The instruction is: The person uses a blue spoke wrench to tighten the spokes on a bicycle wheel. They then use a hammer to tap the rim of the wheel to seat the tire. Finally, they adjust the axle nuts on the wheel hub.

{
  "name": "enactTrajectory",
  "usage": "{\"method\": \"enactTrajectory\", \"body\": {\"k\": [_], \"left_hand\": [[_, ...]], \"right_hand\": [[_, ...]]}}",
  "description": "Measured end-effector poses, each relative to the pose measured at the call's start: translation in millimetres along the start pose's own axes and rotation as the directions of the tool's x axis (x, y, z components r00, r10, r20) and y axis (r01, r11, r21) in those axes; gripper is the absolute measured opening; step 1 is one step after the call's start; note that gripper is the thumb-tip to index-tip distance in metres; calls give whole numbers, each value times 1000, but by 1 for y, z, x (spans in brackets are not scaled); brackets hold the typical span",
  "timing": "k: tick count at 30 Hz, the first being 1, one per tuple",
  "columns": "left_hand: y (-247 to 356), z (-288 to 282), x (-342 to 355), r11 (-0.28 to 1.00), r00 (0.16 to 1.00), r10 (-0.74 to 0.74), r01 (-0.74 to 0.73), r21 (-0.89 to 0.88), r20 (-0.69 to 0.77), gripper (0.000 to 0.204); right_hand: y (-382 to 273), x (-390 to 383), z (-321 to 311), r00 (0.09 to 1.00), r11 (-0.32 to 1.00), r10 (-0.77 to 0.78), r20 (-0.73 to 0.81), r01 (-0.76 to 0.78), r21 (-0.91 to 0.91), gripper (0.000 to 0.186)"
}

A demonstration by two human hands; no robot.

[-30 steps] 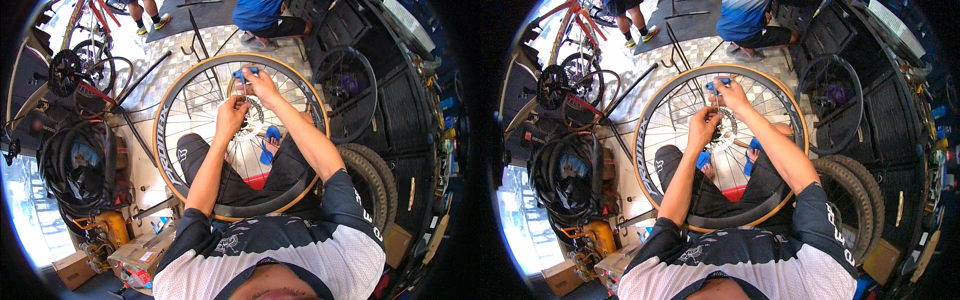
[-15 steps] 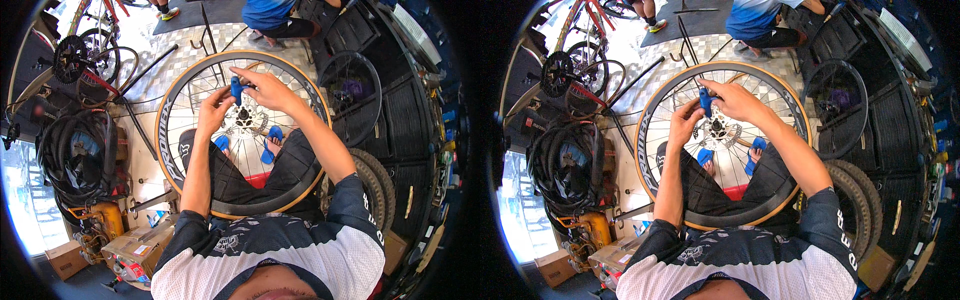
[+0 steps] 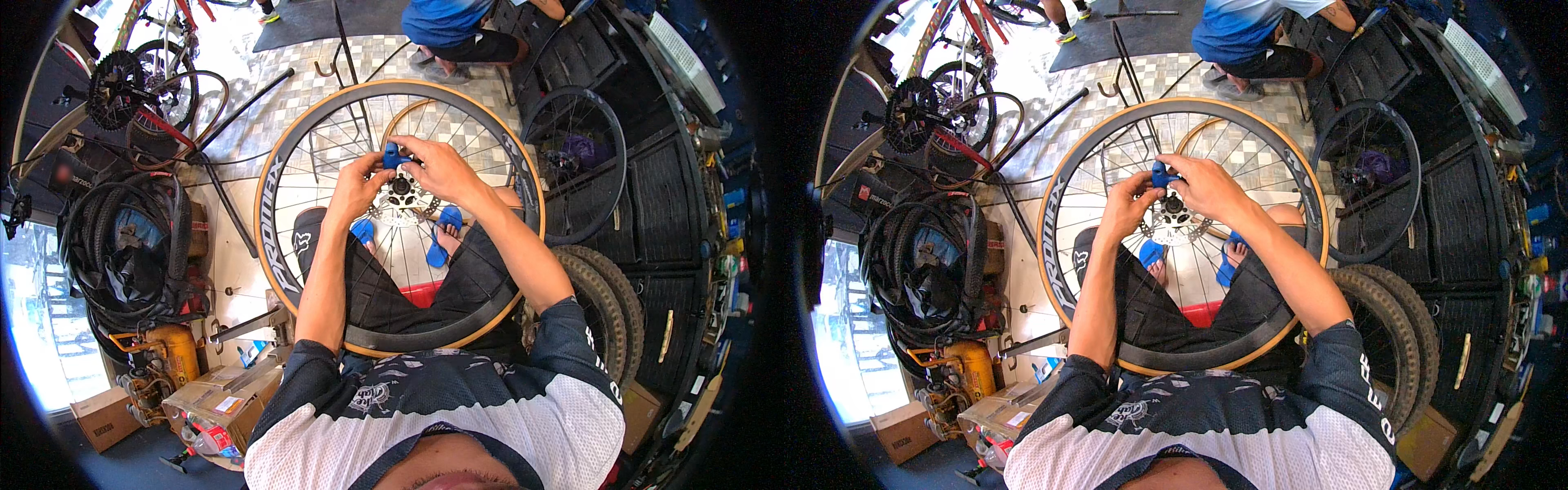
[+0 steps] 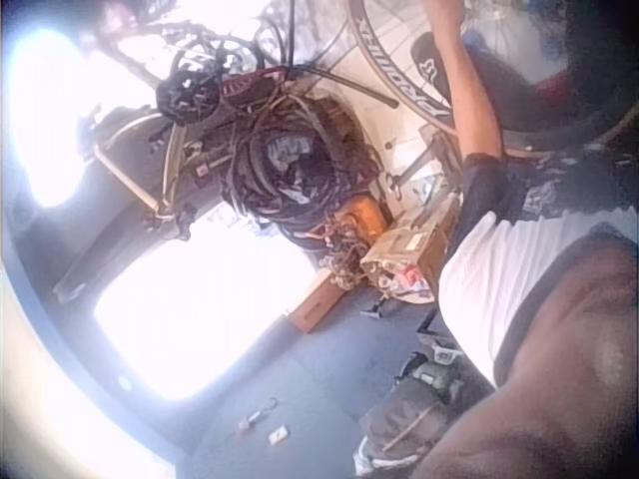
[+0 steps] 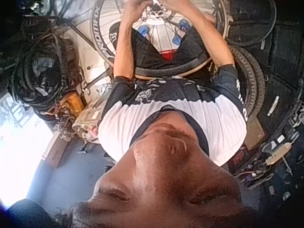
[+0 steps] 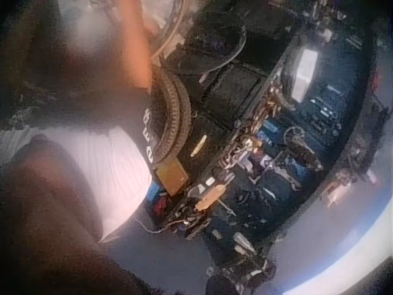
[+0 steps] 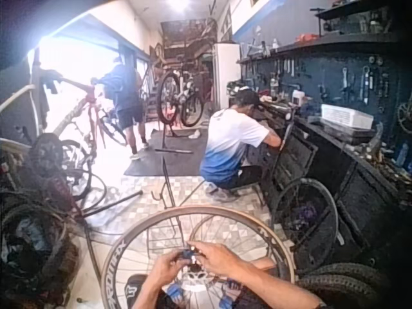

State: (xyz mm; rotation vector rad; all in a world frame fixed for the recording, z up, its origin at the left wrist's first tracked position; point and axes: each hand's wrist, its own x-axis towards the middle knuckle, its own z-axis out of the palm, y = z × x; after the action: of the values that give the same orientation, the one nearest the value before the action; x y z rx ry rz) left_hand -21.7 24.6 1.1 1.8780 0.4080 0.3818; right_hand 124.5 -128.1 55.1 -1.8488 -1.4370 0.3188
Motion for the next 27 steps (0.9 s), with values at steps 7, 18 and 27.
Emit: {"method": "enactTrajectory", "body": {"k": [7, 18, 27], "left_hand": [[-11, -4, 3, 998, 998, 53, -54, 14, 46, 31], [-5, -4, 4, 970, 988, 56, -20, -241, 144, 36], [-3, 6, 0, 982, 992, 126, -121, -144, 24, 30]], "right_hand": [[-23, -5, -8, 992, 993, 100, 74, -94, -74, 46], [-29, -18, 10, 955, 937, 266, 129, -225, -268, 32], [-8, -31, 25, 990, 899, 87, 111, -30, -437, 21]]}}
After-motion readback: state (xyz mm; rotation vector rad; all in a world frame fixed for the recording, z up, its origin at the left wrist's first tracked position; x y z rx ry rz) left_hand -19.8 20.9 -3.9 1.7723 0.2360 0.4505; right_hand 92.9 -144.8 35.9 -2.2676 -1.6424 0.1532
